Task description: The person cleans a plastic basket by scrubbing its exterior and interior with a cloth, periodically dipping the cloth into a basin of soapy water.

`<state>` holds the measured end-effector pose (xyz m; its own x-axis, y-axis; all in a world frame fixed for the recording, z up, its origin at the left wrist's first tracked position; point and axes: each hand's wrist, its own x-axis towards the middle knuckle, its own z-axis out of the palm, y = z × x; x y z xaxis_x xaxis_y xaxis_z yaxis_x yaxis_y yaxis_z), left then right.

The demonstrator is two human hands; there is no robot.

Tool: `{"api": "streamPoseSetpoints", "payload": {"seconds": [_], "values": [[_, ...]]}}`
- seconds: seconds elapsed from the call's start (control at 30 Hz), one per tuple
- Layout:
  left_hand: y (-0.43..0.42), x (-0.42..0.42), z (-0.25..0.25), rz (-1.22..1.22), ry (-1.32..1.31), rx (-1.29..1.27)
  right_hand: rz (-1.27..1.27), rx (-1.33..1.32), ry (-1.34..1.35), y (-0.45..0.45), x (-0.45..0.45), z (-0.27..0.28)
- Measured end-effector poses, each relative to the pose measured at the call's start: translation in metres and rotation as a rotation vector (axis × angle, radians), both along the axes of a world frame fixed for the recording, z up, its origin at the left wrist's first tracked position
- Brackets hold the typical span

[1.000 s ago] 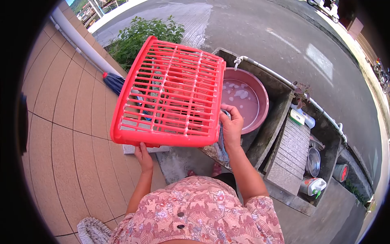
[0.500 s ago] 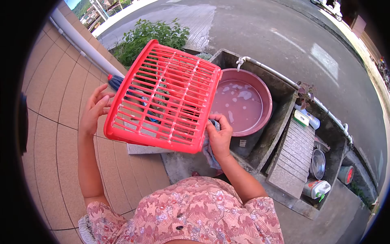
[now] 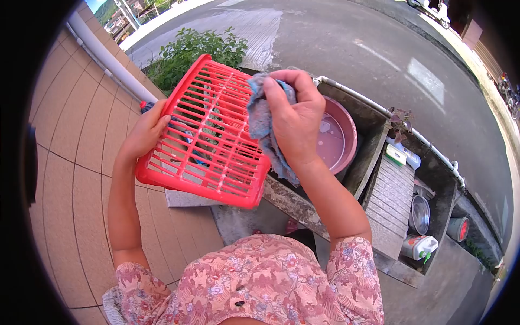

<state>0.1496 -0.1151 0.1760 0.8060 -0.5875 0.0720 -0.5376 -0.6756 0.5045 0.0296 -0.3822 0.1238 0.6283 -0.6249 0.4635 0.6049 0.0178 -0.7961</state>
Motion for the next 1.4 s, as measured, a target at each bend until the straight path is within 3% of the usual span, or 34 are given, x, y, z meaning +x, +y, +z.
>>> {"api": "streamPoseSetpoints", "payload": {"seconds": [0.07,0.13,0.17,0.23,0.3,0.53,0.57,0.6,0.7,0.8,0.87,1.0,1.07,1.27,1.33,1.4], "values": [[0.003,0.006,-0.004,-0.048,-0.011,-0.034,0.042,-0.28,-0.046,0.044,0.026,0.023],[0.005,0.009,-0.007,-0.071,-0.029,-0.074,-0.04,-0.87,-0.153,0.089,0.048,0.006],[0.007,0.012,-0.009,-0.07,-0.031,-0.077,-0.039,-0.873,-0.156,0.095,0.045,0.001],[0.014,0.015,-0.015,-0.093,-0.17,-0.053,-0.108,-1.386,-0.133,0.11,0.033,-0.01],[0.016,0.011,-0.015,-0.056,-0.147,-0.035,-0.001,-1.374,-0.073,0.087,0.022,-0.021],[-0.002,0.001,0.002,0.031,0.042,-0.017,0.02,-1.46,0.267,0.001,-0.041,-0.034],[0.007,0.014,-0.012,-0.065,-0.151,-0.008,0.044,-1.442,0.239,0.005,-0.04,-0.031],[0.007,0.014,-0.013,-0.074,-0.146,-0.013,0.039,-1.444,0.251,0.016,-0.036,-0.028],[0.0,0.0,0.007,0.046,0.138,-0.049,0.061,-1.46,0.087,0.047,-0.007,-0.02],[0.011,0.01,-0.008,-0.025,-0.055,-0.066,-0.158,-1.461,0.018,0.041,0.043,-0.02],[0.019,0.006,-0.01,0.022,0.002,-0.055,-0.368,-1.513,0.062,0.019,0.078,-0.027],[0.035,0.001,-0.014,0.017,0.132,-0.295,-0.458,-1.387,0.4,-0.018,0.091,-0.037],[0.033,0.002,-0.012,0.029,0.157,-0.267,-0.319,-1.376,0.486,0.002,0.073,-0.028],[0.039,0.01,-0.022,-0.017,0.069,-0.306,0.327,-1.438,0.122,0.084,-0.031,-0.004],[0.042,0.01,-0.024,-0.056,0.028,-0.328,0.322,-1.445,0.128,0.084,-0.019,-0.006],[0.036,0.004,-0.016,-0.045,0.037,-0.28,0.057,-1.457,0.155,0.074,0.02,-0.01]]}}
